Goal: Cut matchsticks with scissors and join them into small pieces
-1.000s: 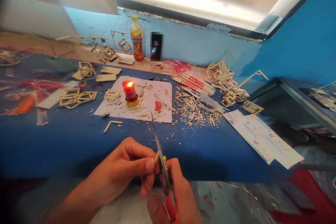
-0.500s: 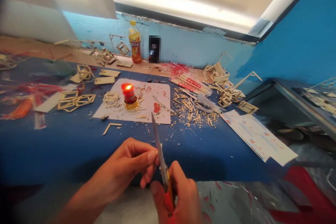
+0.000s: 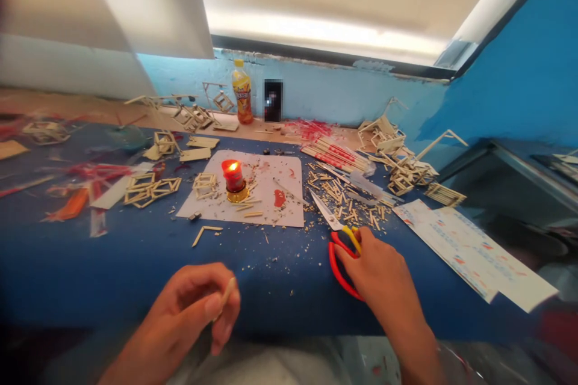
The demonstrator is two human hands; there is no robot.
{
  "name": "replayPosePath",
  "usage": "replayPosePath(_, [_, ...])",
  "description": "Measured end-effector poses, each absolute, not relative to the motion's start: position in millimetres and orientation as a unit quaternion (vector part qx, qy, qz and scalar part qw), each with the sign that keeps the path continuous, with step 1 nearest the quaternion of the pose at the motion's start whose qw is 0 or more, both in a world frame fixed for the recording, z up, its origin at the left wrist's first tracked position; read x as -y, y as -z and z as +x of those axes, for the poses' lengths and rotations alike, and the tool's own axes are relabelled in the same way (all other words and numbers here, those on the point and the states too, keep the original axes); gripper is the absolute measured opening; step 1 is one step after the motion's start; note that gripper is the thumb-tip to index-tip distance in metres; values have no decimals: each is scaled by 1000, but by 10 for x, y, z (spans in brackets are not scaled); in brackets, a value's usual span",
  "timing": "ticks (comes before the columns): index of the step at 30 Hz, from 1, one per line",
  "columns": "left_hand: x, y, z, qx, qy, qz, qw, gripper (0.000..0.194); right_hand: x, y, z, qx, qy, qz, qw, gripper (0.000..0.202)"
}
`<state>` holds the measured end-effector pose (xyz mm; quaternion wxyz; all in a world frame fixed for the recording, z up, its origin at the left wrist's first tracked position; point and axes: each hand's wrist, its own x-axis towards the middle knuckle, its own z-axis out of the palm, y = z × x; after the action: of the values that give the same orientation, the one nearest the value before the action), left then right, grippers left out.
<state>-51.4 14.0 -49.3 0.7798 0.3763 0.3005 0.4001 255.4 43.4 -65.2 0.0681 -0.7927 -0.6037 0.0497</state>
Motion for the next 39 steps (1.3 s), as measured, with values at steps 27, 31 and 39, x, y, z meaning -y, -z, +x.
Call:
replayPosePath(27, [-24, 651, -1231, -545, -585, 388, 460, 0, -1435, 522, 634, 962, -160, -209, 78, 8])
replayPosePath(31, [-57, 638, -1137, -517, -604, 352, 494, 3, -1502, 537, 680, 954, -207, -196, 88, 7])
replayPosePath(39, [-88, 505, -997, -480, -589, 382, 525, 6, -1081, 224, 1051, 832, -370, -291, 292, 8])
